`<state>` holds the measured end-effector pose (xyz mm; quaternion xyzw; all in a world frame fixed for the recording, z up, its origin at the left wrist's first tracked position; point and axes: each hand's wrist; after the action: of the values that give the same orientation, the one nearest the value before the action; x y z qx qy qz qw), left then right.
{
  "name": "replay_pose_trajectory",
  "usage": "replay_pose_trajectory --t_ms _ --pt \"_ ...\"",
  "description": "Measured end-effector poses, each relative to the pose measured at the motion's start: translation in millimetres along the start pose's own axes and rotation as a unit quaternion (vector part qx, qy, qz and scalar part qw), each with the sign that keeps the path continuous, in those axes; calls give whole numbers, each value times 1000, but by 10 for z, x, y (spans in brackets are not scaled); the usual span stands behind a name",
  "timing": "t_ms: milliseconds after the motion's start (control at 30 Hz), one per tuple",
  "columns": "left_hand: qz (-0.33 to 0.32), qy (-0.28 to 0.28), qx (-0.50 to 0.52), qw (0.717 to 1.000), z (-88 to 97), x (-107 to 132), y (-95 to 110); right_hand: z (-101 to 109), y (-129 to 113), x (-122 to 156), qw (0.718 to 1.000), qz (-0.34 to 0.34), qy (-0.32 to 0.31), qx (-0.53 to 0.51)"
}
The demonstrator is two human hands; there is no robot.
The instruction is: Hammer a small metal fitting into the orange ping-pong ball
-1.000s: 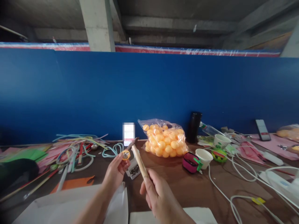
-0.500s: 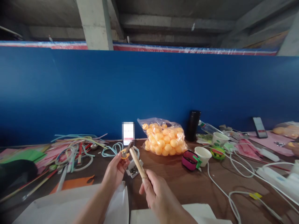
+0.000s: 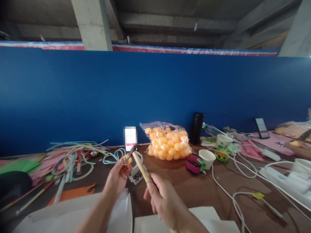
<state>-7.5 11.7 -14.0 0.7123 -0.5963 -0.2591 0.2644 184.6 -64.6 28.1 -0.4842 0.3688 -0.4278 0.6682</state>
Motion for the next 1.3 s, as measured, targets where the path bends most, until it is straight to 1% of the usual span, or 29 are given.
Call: replay_pose_trajectory --t_ms 133,367,500,600,833,1000,1100,1200,1300 --pt "-6 -11 -7 1000 3 4 -5 0 10 6 1000 -4 -6 -5" --pt "-9 5 -12 1000 6 -8 -6 -12 -71 37 1000 -6 -12 -3" --pt "-7 9 -1 1000 7 -15 -4 -18 -75 37 1000 -4 -20 9" --pt "-12 17 1 1000 9 -16 -4 -22 -64 38 1000 10 -9 8" --pt "-8 12 -6 1000 0 -4 1 -23 -61 35 1000 11 -9 20" --pt "-5 8 -5 1000 -14 2 17 -6 -38 24 1000 26 10 5" --pt "-4 17 1 1000 -23 -2 22 -3 -28 20 999 30 17 1" --pt "1 22 8 1000 -28 -5 26 -16 -30 22 999 33 13 6" --pt "6 23 12 1000 -30 -1 30 -31 -40 30 999 29 -4 17"
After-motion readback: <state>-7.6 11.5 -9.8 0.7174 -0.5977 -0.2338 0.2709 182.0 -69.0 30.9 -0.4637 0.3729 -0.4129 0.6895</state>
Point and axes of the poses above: each hand's wrist, its own x-axis away from the middle knuckle, its own z-axis out of the back of the hand, y = z × x, and after that the axes turned 2 degrees about -x, right-handed
